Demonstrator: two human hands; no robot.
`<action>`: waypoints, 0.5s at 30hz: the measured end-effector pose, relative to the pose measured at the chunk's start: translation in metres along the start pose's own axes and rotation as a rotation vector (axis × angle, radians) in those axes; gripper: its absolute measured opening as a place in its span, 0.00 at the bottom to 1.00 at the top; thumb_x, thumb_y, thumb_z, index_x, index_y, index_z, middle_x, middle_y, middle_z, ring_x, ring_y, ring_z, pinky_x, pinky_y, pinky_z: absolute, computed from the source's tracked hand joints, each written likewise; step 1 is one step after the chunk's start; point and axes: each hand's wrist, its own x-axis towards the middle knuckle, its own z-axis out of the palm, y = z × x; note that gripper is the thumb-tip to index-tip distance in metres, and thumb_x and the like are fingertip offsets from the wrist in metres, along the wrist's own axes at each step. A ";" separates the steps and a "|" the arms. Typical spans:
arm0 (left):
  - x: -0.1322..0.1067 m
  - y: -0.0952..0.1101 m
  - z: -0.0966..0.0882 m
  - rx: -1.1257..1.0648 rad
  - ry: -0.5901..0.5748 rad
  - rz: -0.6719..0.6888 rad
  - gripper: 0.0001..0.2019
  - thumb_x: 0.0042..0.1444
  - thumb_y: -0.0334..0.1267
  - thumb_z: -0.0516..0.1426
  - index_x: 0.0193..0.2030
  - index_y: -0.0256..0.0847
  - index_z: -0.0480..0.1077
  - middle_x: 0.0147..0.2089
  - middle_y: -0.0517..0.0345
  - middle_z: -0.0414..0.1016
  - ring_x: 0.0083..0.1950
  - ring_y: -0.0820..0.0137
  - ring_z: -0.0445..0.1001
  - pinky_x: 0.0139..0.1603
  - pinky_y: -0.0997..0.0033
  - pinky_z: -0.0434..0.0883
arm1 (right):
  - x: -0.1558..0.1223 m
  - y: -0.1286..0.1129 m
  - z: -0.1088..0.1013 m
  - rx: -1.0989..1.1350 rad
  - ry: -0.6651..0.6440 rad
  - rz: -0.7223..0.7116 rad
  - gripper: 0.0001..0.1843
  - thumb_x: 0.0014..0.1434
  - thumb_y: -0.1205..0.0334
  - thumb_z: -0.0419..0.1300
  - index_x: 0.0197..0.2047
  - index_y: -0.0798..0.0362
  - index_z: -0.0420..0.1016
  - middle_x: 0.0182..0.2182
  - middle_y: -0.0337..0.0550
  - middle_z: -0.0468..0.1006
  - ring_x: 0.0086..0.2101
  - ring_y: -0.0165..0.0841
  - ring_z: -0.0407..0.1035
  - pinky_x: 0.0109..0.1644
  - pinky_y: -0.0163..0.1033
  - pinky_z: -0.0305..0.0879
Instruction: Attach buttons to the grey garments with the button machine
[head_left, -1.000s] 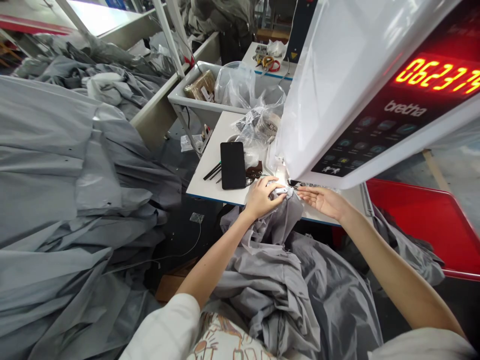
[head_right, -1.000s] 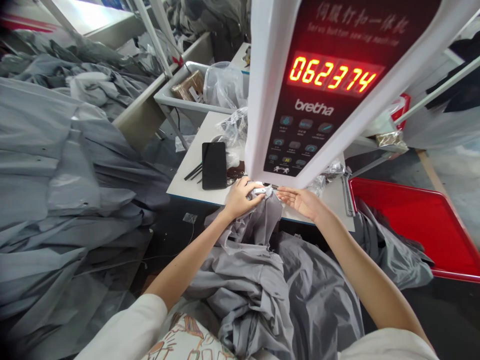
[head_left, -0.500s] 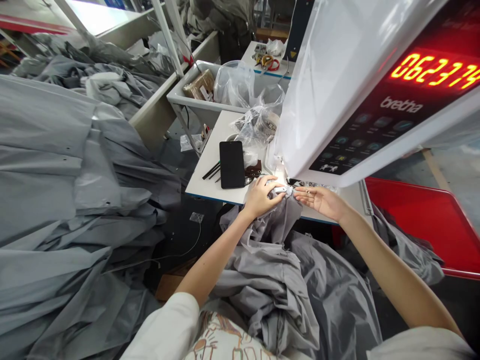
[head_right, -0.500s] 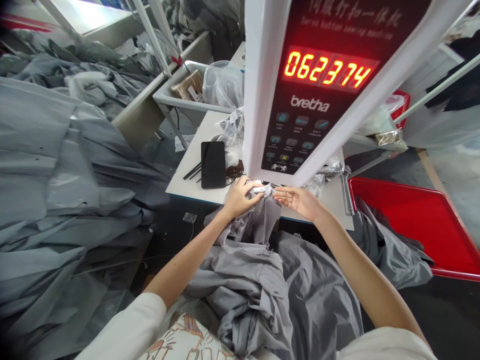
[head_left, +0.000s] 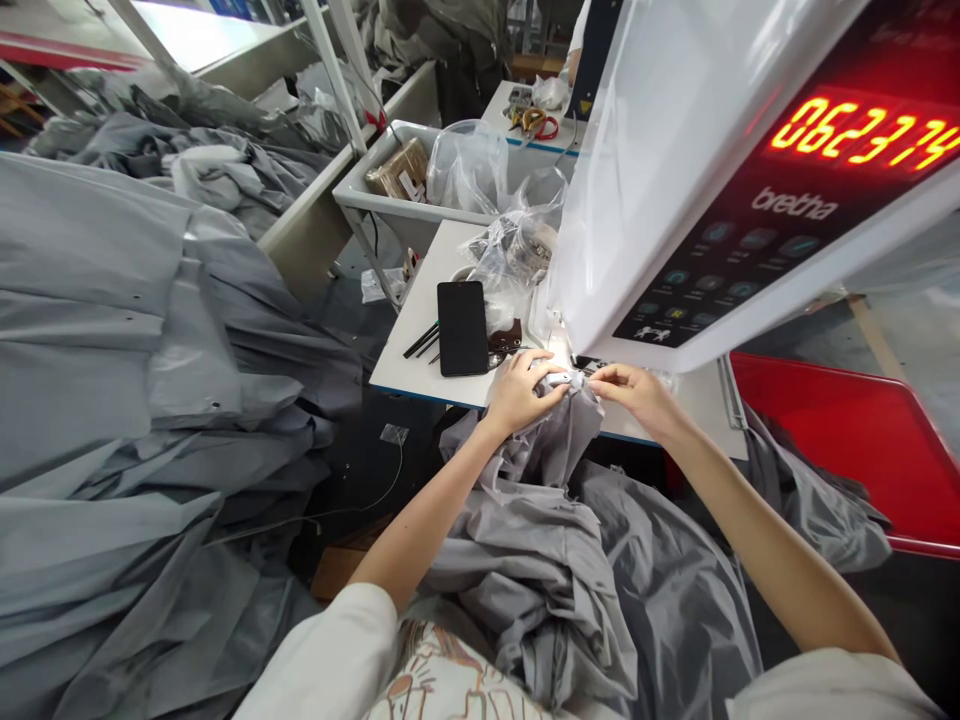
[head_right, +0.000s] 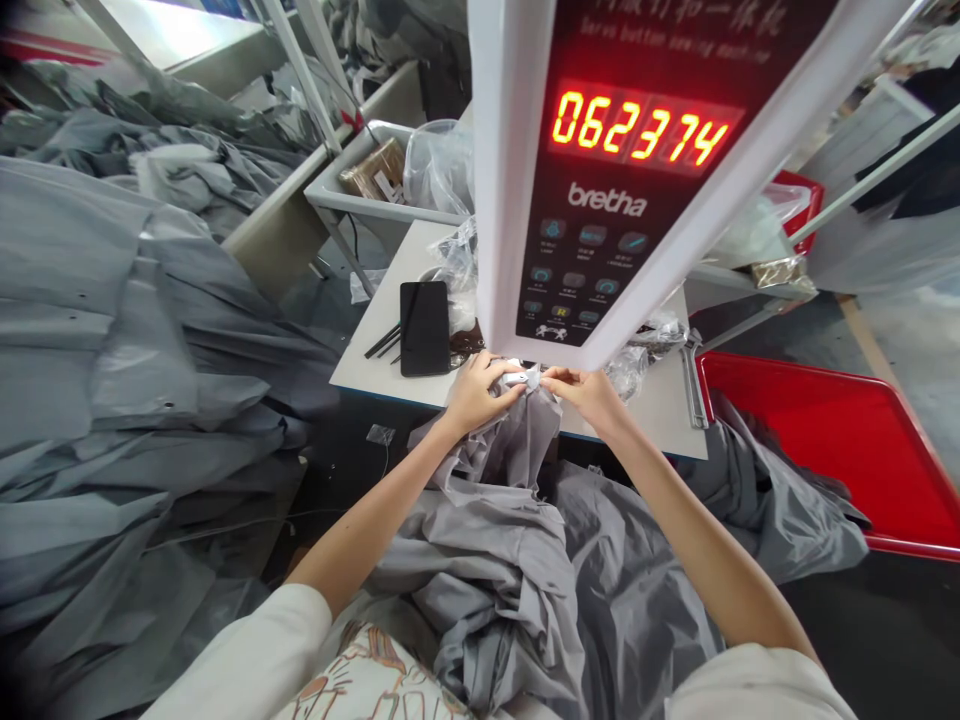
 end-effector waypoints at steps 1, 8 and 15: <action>0.000 0.000 0.000 0.002 0.000 0.000 0.11 0.55 0.43 0.61 0.45 0.47 0.75 0.49 0.55 0.71 0.52 0.65 0.69 0.56 0.66 0.66 | 0.002 -0.002 0.004 -0.025 0.021 -0.043 0.18 0.43 0.49 0.70 0.29 0.54 0.75 0.28 0.40 0.77 0.33 0.32 0.70 0.45 0.39 0.68; 0.000 0.000 0.000 -0.003 0.003 0.007 0.11 0.55 0.41 0.61 0.45 0.47 0.75 0.48 0.55 0.70 0.50 0.65 0.69 0.54 0.67 0.66 | 0.013 -0.008 0.024 -0.058 0.063 -0.025 0.21 0.39 0.45 0.70 0.27 0.55 0.76 0.28 0.42 0.77 0.33 0.36 0.71 0.41 0.39 0.67; 0.000 -0.001 0.000 0.014 0.000 0.003 0.11 0.55 0.42 0.60 0.45 0.47 0.74 0.47 0.55 0.70 0.50 0.65 0.69 0.52 0.66 0.67 | 0.015 -0.006 0.026 -0.051 0.070 -0.055 0.20 0.39 0.47 0.70 0.28 0.54 0.75 0.31 0.44 0.78 0.35 0.38 0.72 0.40 0.40 0.69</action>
